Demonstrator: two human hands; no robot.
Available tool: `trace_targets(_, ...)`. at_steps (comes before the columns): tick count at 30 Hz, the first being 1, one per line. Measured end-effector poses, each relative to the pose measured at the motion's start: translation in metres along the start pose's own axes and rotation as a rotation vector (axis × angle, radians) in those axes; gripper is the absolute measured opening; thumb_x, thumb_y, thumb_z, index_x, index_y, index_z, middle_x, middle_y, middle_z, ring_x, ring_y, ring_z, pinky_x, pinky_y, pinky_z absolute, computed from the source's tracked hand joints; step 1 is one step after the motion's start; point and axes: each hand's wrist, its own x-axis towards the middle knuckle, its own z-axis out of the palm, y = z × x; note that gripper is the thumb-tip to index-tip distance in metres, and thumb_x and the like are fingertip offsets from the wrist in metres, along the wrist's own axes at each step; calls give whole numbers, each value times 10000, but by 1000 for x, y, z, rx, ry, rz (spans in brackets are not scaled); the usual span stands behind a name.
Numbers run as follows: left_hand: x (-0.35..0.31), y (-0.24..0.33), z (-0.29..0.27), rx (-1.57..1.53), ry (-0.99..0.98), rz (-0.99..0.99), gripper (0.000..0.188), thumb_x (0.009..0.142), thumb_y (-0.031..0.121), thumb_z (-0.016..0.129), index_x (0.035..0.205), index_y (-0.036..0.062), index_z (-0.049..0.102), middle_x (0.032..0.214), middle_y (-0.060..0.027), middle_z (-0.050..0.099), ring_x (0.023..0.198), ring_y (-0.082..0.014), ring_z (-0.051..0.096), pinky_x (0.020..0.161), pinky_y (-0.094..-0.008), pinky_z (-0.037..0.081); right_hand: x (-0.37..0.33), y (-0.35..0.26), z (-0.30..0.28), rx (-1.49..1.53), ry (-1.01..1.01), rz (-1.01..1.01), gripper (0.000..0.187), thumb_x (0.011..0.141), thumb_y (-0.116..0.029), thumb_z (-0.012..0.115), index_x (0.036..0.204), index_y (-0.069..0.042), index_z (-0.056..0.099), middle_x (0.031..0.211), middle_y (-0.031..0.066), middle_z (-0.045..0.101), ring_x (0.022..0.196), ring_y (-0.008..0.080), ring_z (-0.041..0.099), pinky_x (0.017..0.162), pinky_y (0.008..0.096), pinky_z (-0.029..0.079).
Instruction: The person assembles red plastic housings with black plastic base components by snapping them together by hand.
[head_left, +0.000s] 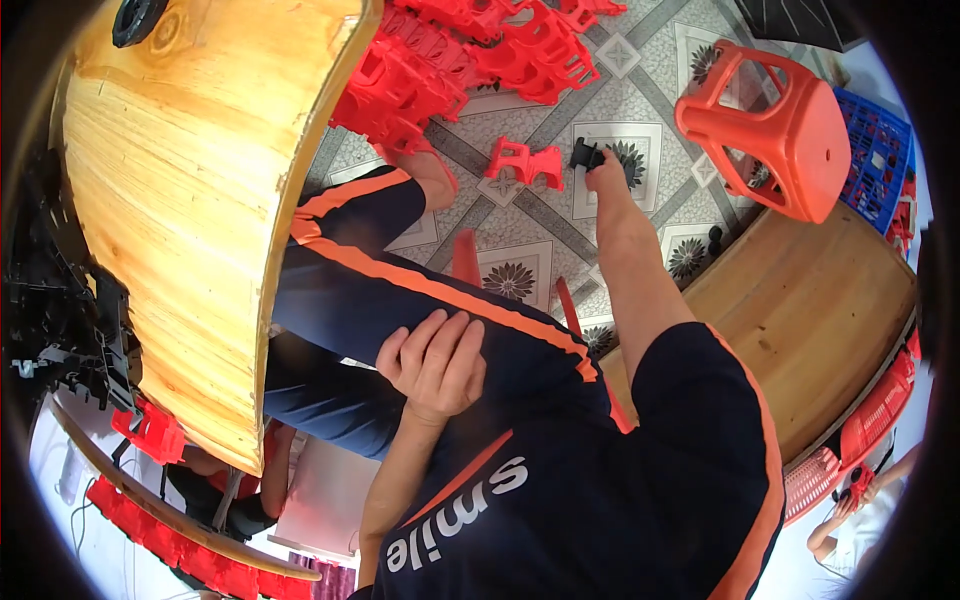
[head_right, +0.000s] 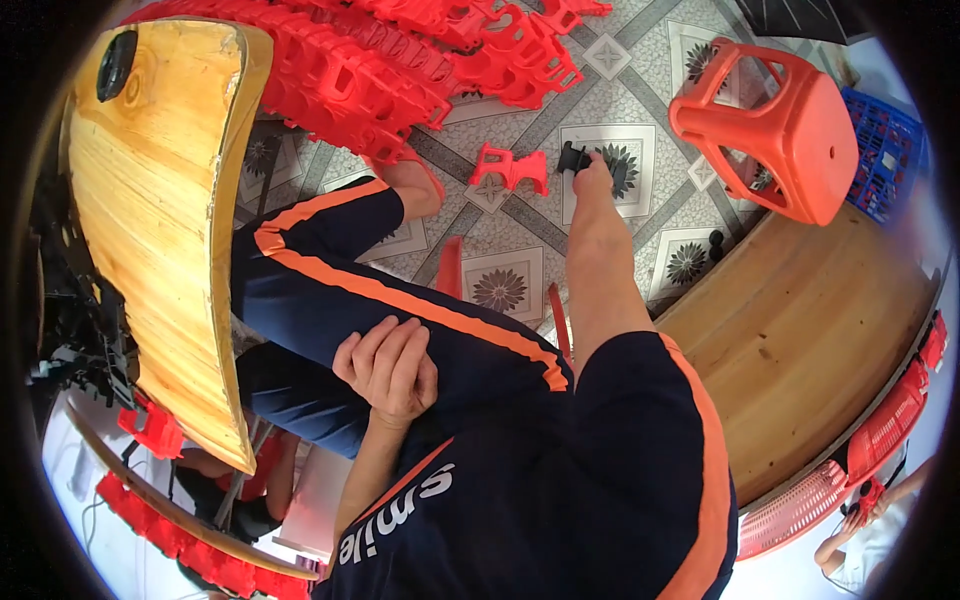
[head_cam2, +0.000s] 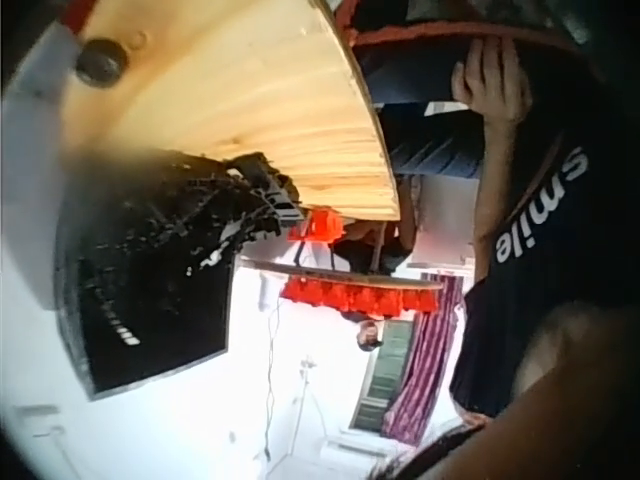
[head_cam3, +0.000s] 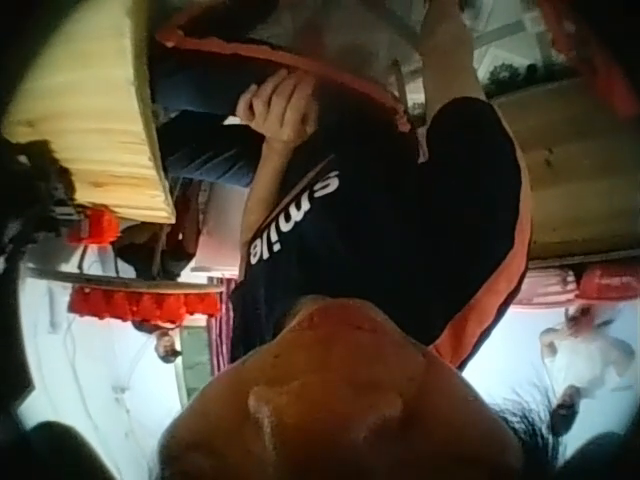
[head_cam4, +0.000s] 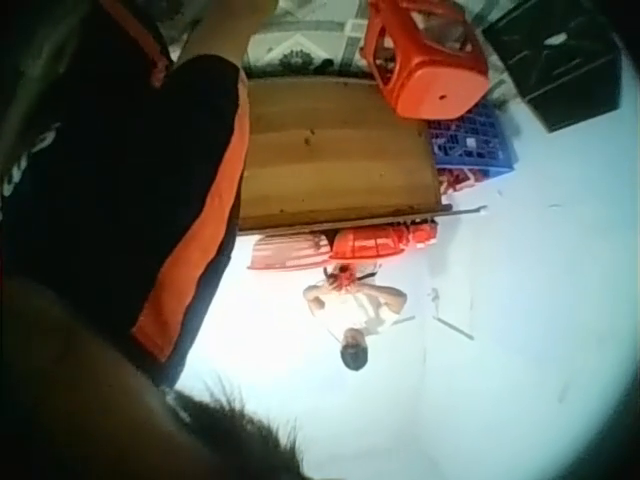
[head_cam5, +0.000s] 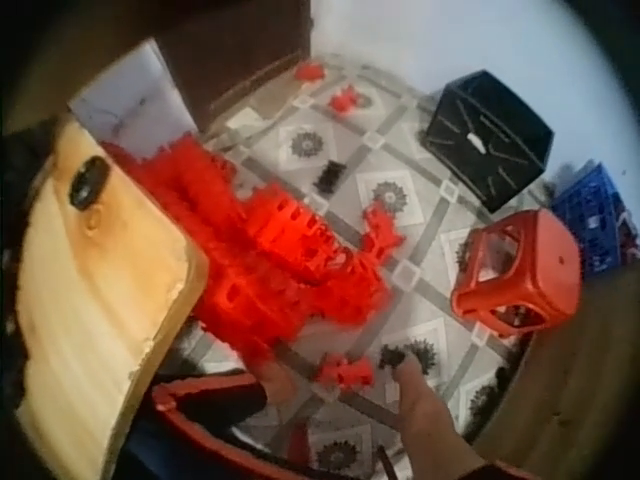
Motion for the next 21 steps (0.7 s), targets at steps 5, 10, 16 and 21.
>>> trace_targets(5, -1, -1, 7, -153, 66, -7, 299, 718, 123, 609, 1002, 116, 703, 986, -26, 711, 1001, -209, 637, 992, -401, 333, -135, -102, -35, -670, -458, -772, 466, 641, -258, 837, 976, 9, 653, 948, 118, 660, 817, 246, 643, 715, 375, 525)
trace_targets(10, -7, -4, 6, -140, 119, -4, 275, 732, 161, 613, 981, 135, 726, 991, -11, 699, 983, -179, 634, 986, -375, 324, -223, -49, -40, -1879, -1056, -1614, 677, 510, -390, 881, 1082, -91, 677, 1460, 278, 354, 1336, 401, 379, 1056, 513, 355)
trace_targets(16, -7, -3, 9, -153, 164, 15, 288, 729, 152, 618, 993, 131, 730, 999, -11, 694, 995, -182, 629, 984, -382, 344, -159, 20, -23, -2244, -392, -1760, 617, 510, -334, 872, 1099, -270, 701, 1521, 180, 263, 1314, 448, 367, 1048, 593, 325)
trace_targets(21, -13, -5, 8, -203, 214, 11, 283, 698, 85, 641, 973, 99, 708, 980, -26, 694, 986, -209, 632, 991, -404, 349, -182, -11, -4, -2127, -472, -1433, 308, 612, -227, 809, 899, -203, 698, 1288, 144, 493, 1125, 343, 526, 926, 506, 429)
